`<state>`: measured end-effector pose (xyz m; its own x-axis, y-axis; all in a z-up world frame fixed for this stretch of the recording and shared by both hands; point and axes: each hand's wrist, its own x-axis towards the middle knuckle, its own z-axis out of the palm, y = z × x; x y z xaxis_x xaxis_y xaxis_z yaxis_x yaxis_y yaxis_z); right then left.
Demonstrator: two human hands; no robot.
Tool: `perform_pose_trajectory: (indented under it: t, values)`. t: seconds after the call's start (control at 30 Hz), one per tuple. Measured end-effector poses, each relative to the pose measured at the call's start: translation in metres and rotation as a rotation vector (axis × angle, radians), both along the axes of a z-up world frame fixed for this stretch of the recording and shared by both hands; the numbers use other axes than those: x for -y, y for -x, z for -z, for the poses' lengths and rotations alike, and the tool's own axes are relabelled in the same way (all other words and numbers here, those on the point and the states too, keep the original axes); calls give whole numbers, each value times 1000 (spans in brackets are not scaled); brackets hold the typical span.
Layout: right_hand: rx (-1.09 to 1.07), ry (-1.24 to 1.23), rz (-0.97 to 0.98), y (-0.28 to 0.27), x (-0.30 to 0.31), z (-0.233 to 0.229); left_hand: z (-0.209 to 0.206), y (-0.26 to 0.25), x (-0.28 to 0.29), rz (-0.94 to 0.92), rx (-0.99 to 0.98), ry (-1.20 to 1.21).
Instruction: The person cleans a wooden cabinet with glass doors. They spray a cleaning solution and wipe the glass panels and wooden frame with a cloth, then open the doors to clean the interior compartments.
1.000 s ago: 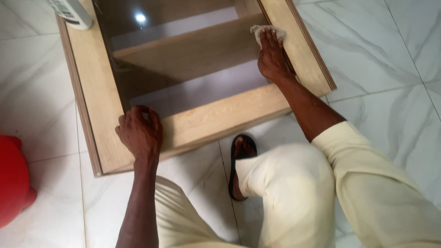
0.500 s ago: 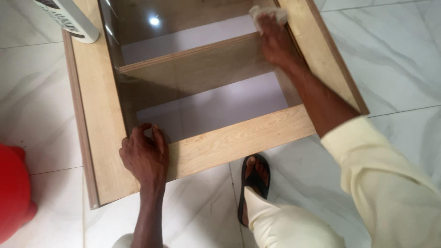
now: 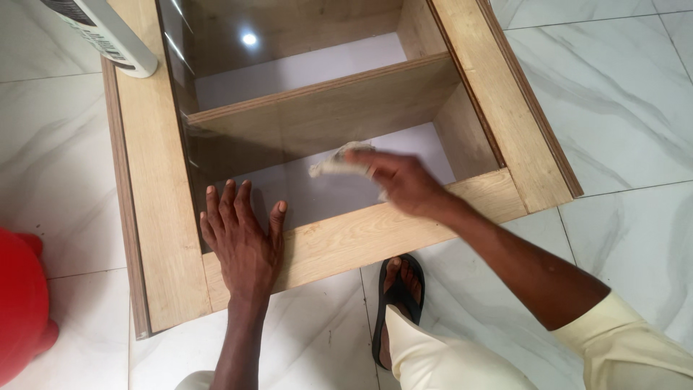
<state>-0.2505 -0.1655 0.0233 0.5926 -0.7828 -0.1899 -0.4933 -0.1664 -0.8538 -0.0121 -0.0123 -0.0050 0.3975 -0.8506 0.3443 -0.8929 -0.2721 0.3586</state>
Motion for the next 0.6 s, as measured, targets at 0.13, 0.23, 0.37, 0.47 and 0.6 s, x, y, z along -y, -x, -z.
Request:
perform_pose_trajectory:
  t: [0.13,0.23,0.37,0.47,0.6]
  values:
    - [916,-512,329,40,48,-12,2,-2,0,-5,-11,-3]
    - [657,14,420,66,71,-6,2,-1,0,-7,-27,-4]
    - [-98,774,171,75,71,13,1,-2,2,5,-5,-19]
    - [-384,760,-94,54,83,35,1,-3,4,3,-24,-66]
    - [-530,669,16,40,147,40,-1,-4,5,-9,-27,-80]
